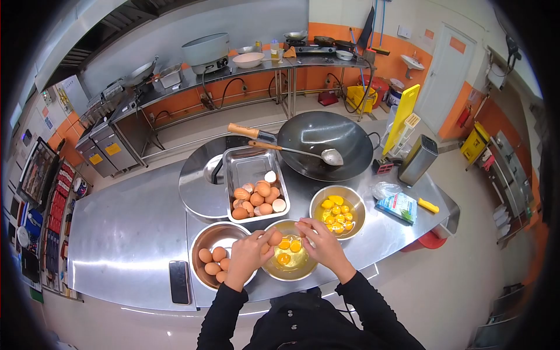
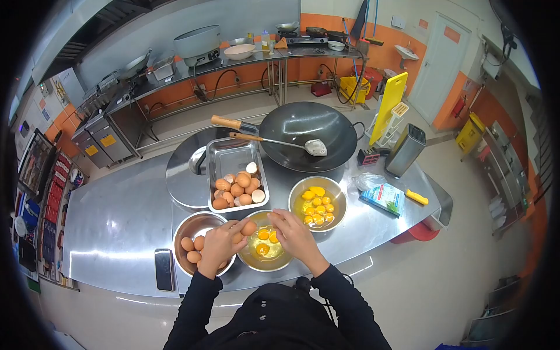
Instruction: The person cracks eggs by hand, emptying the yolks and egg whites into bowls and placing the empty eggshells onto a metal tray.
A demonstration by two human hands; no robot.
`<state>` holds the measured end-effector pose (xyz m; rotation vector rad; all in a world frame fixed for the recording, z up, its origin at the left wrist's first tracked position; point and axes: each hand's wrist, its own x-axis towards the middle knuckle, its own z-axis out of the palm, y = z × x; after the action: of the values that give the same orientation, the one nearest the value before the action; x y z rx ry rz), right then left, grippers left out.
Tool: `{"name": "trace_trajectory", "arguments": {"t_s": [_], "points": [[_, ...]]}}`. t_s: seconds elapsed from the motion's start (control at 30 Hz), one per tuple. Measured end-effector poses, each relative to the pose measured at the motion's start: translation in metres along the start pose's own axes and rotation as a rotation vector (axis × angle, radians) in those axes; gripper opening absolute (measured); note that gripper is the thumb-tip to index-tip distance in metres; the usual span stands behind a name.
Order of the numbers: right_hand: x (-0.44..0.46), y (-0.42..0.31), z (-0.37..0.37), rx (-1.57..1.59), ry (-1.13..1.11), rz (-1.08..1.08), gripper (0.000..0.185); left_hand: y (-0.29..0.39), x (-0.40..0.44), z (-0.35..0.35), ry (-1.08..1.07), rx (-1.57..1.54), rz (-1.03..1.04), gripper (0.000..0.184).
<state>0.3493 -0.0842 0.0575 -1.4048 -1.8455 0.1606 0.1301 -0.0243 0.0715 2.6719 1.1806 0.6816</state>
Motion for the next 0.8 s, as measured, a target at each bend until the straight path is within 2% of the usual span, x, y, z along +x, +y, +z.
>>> {"name": "trace_trajectory", "arguments": {"t_s": [0.13, 0.17, 0.23, 0.27, 0.37, 0.4, 0.5, 0.53, 0.63, 0.7, 0.8], "points": [[0.001, -0.010, 0.005, 0.006, 0.156, 0.111, 0.043, 0.004, 0.002, 0.000, 0.155, -0.038, -0.074, 0.043], [-0.002, -0.011, 0.009, 0.021, 0.211, 0.154, 0.042, 0.001, 0.002, 0.006, 0.148, -0.047, -0.171, 0.043], [-0.021, 0.023, 0.037, 0.115, -0.032, 0.431, 0.040, -0.008, 0.002, 0.023, 0.137, -0.063, -0.363, 0.043], [-0.027, 0.037, 0.048, 0.161, -0.152, 0.567, 0.040, -0.014, 0.004, 0.027, 0.027, -0.152, -0.512, 0.046], [-0.023, 0.050, 0.060, 0.209, -0.205, 0.646, 0.044, -0.046, 0.003, 0.057, -0.068, -0.416, -0.594, 0.050], [-0.015, 0.055, 0.065, 0.305, -0.219, 0.686, 0.045, -0.057, 0.007, 0.063, -0.151, -0.472, -0.667, 0.056], [0.023, 0.063, 0.072, 0.377, -0.159, 0.663, 0.044, -0.084, 0.022, 0.070, -0.126, -0.662, -0.670, 0.059], [0.033, 0.074, 0.084, 0.409, -0.068, 0.566, 0.043, -0.076, 0.037, 0.046, -0.194, -0.784, -0.798, 0.065], [0.079, 0.085, 0.102, 0.431, -0.030, 0.596, 0.041, -0.110, 0.064, 0.059, -0.127, -0.790, -0.859, 0.065], [0.105, 0.078, 0.103, 0.380, 0.021, 0.532, 0.039, -0.141, 0.083, 0.071, -0.057, -0.631, -0.789, 0.066], [0.133, 0.075, 0.119, 0.316, 0.060, 0.460, 0.039, -0.147, 0.107, 0.055, 0.032, -0.445, -0.708, 0.068]]}}
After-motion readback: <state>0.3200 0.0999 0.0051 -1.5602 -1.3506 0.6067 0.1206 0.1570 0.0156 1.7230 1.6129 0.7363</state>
